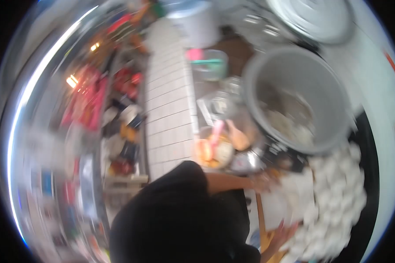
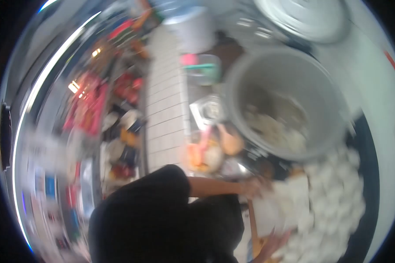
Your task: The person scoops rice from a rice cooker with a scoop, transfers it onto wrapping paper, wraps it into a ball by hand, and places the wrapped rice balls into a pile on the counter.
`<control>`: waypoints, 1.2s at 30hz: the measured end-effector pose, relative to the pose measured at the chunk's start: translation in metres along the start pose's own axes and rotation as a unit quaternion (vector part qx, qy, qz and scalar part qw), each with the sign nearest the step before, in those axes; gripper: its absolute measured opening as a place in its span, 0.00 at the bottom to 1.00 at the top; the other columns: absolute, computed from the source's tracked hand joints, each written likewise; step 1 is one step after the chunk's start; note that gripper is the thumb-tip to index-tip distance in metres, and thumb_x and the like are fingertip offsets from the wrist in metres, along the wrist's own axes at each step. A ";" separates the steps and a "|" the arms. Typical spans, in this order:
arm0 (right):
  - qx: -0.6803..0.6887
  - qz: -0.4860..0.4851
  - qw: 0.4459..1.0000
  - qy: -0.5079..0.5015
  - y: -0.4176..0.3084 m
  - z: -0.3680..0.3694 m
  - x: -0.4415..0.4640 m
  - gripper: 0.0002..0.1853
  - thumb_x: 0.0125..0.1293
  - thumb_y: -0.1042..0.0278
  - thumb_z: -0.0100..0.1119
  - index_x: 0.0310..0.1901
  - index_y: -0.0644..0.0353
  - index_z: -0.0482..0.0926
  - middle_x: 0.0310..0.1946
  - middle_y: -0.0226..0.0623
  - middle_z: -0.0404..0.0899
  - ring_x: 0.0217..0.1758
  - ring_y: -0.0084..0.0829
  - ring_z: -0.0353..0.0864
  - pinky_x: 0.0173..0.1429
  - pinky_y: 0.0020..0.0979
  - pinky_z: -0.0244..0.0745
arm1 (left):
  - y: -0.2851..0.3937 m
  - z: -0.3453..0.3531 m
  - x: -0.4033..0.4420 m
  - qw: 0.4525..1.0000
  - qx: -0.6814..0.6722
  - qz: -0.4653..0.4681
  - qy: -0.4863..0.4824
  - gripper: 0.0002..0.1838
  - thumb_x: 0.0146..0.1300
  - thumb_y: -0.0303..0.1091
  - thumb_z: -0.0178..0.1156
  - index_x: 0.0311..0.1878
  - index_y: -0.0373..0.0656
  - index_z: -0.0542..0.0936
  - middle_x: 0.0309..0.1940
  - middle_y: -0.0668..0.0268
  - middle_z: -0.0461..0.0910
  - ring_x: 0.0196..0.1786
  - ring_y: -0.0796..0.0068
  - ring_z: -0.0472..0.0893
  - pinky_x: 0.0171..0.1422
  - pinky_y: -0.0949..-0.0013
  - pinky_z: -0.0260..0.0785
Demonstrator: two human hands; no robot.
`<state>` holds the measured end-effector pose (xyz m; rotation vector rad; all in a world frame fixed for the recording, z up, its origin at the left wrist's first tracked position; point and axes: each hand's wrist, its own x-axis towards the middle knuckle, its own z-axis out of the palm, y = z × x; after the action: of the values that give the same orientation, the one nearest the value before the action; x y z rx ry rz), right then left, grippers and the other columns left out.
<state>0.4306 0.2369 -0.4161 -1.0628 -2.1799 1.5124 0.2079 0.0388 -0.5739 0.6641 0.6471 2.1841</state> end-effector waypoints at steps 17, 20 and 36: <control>-0.505 -0.318 0.793 -0.128 0.052 -0.024 -0.017 0.38 0.58 0.58 0.68 0.71 0.54 0.68 0.67 0.51 0.69 0.67 0.44 0.73 0.70 0.40 0.70 | 0.082 0.059 -0.034 0.604 0.793 -0.038 -0.071 0.13 0.72 0.40 0.53 0.52 0.45 0.80 0.56 0.52 0.77 0.61 0.50 0.76 0.65 0.47 0.66; -0.561 -0.073 0.799 -0.201 0.045 -0.021 -0.014 0.37 0.60 0.56 0.66 0.71 0.55 0.68 0.63 0.50 0.75 0.62 0.41 0.77 0.66 0.36 0.73 | 0.085 0.087 -0.028 0.657 0.749 0.083 0.011 0.14 0.72 0.40 0.50 0.49 0.43 0.79 0.51 0.52 0.78 0.55 0.52 0.78 0.64 0.52 0.68; -0.316 -0.211 0.914 -0.143 -0.003 0.049 0.117 0.29 0.54 0.68 0.64 0.61 0.56 0.75 0.47 0.46 0.79 0.59 0.49 0.75 0.65 0.46 0.69 | 0.003 0.112 0.018 0.654 0.756 -0.002 -0.018 0.32 0.73 0.37 0.58 0.76 0.42 0.61 0.76 0.59 0.61 0.77 0.62 0.61 0.79 0.59 0.56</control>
<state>0.3195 0.2854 -0.4538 -0.4571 -2.9665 0.8166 0.2671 0.0775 -0.4846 1.4199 2.4420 1.0985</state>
